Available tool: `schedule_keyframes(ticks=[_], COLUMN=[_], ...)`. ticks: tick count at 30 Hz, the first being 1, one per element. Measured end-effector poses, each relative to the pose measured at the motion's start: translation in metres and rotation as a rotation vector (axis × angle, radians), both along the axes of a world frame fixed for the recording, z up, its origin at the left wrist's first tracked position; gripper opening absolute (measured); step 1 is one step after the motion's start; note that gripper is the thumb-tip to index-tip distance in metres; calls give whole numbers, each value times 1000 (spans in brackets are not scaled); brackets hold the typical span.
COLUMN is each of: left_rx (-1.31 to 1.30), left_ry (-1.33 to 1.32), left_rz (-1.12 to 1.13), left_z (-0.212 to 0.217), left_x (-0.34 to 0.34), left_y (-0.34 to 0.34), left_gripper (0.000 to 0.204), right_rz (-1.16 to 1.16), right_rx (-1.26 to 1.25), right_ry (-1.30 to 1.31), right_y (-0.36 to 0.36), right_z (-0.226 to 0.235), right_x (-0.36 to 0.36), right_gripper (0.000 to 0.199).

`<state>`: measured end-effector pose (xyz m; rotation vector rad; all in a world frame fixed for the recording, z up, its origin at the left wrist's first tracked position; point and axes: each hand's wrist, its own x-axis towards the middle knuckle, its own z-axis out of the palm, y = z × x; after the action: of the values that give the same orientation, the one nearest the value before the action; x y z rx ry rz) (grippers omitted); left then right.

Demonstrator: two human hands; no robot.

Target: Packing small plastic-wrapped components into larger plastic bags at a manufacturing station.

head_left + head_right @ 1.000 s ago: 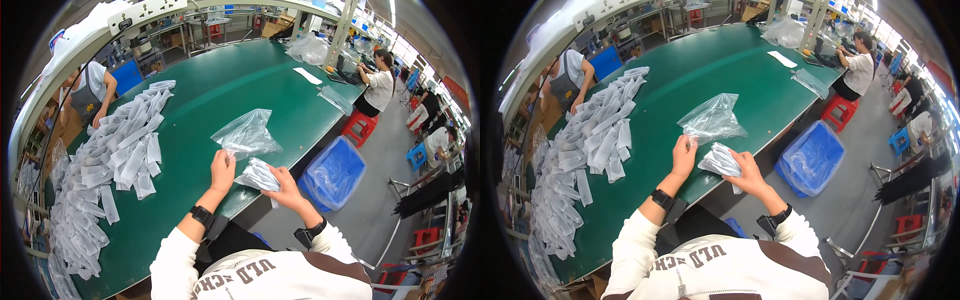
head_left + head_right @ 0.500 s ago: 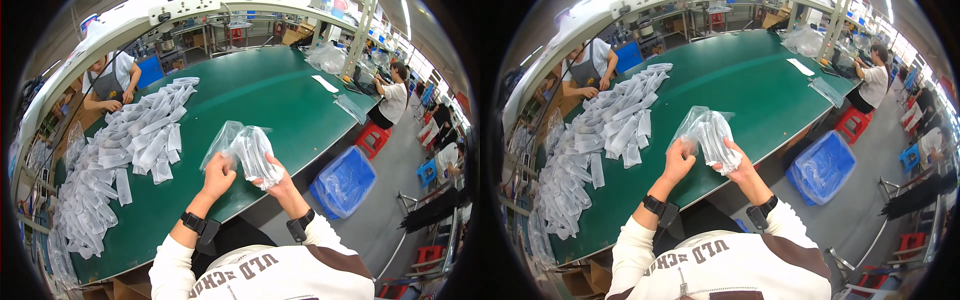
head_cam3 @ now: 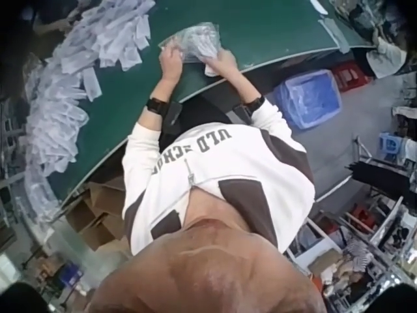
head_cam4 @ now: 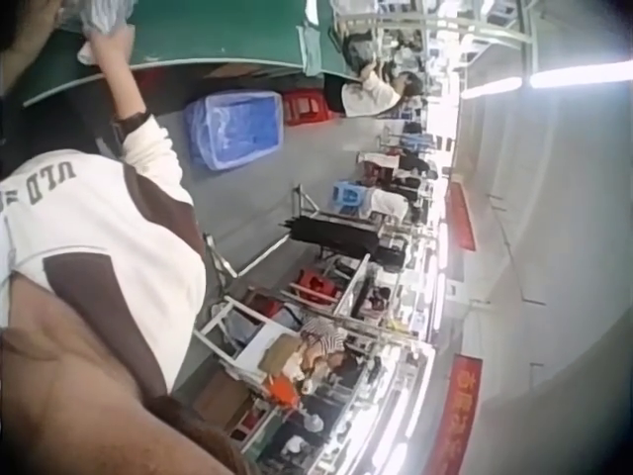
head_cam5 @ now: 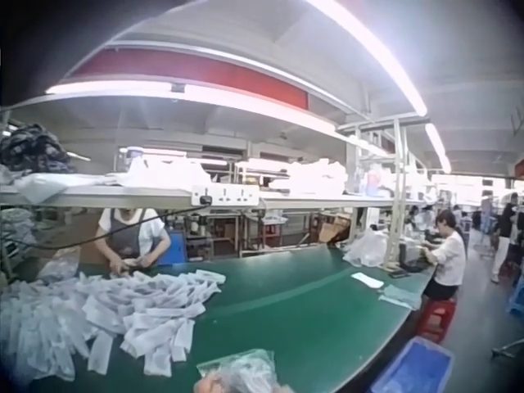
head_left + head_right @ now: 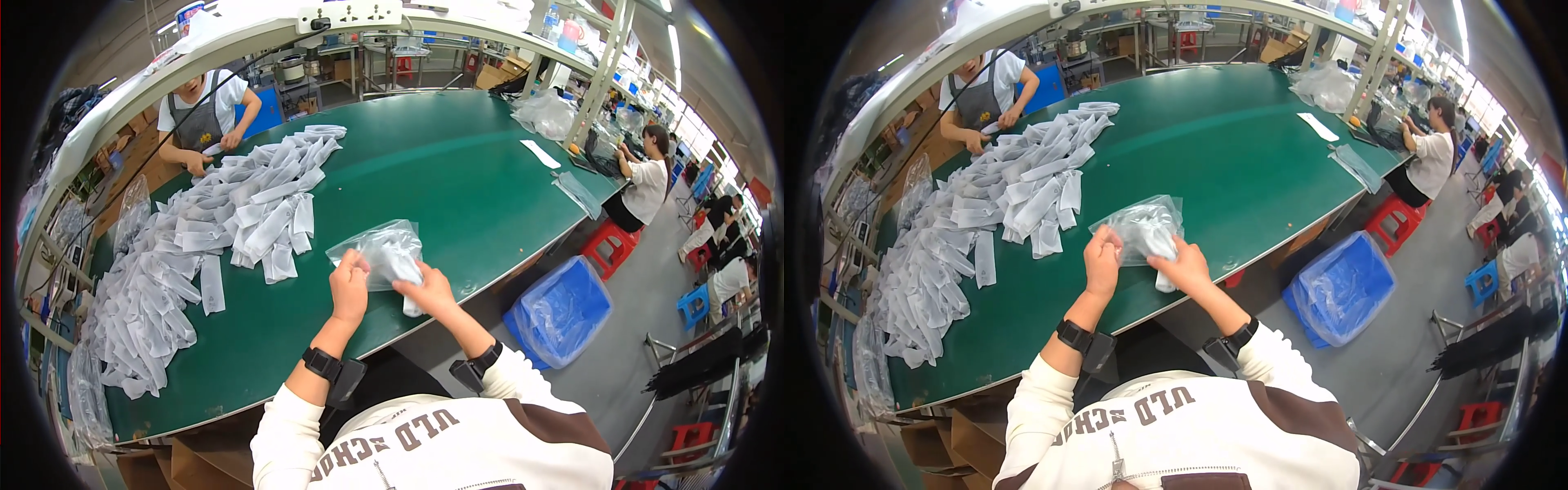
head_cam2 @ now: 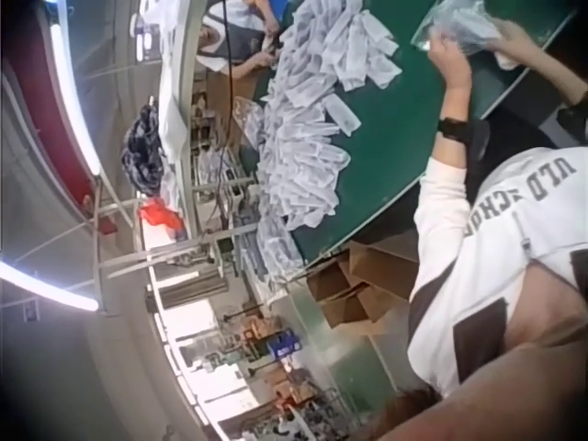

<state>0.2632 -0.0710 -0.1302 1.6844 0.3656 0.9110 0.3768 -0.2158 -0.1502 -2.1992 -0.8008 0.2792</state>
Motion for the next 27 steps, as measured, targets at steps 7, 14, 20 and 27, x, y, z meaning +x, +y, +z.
schedule_keyframes(ticks=[7, 14, 20, 27], left_rx=[436, 568, 581, 521], left_ry=[41, -112, -84, -52], left_rz=[-257, -329, -387, -405], left_z=[14, 26, 28, 4], left_x=[-16, -35, -50, -18], left_y=[-28, -51, -72, -80], left_gripper=[4, 6, 8, 6], right_rz=[82, -112, -340, -473], right_rx=[598, 446, -58, -305], right_ry=[981, 219, -664, -1076], right_y=[20, 47, 48, 35], right_z=[18, 3, -38, -65], right_x=[-1, 17, 55, 156], right_gripper=[63, 70, 82, 80])
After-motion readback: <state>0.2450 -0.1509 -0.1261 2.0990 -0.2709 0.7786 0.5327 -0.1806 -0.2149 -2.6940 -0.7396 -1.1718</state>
